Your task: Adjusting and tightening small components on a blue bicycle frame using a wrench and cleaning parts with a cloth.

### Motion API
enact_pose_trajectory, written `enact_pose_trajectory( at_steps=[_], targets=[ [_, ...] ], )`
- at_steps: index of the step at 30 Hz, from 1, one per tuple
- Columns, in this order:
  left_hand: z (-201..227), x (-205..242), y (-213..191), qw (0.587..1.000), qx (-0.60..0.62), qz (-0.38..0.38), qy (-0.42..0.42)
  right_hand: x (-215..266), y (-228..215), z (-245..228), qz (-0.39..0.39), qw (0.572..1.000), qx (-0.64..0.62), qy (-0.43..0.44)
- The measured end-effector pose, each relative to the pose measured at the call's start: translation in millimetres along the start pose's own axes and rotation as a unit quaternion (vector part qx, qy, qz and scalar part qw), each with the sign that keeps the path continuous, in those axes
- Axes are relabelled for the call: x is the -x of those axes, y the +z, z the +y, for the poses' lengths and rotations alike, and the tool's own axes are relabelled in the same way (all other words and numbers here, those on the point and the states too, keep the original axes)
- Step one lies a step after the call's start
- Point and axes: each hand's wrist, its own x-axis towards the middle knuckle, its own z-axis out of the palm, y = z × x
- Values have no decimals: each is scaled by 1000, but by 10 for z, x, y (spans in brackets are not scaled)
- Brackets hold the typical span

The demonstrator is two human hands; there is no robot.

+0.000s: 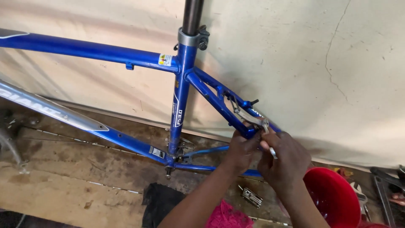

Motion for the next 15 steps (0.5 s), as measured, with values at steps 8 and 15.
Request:
enact_pose_trajectory(
  at_steps=[8, 15],
  targets=[
    [68, -65, -29, 998, -57, -16, 21, 35, 87, -24, 77, 989, 20, -128],
    [2, -90, -69, 1000, -3, -13, 1, 151, 64, 45, -6, 999, 7, -53]
  ],
)
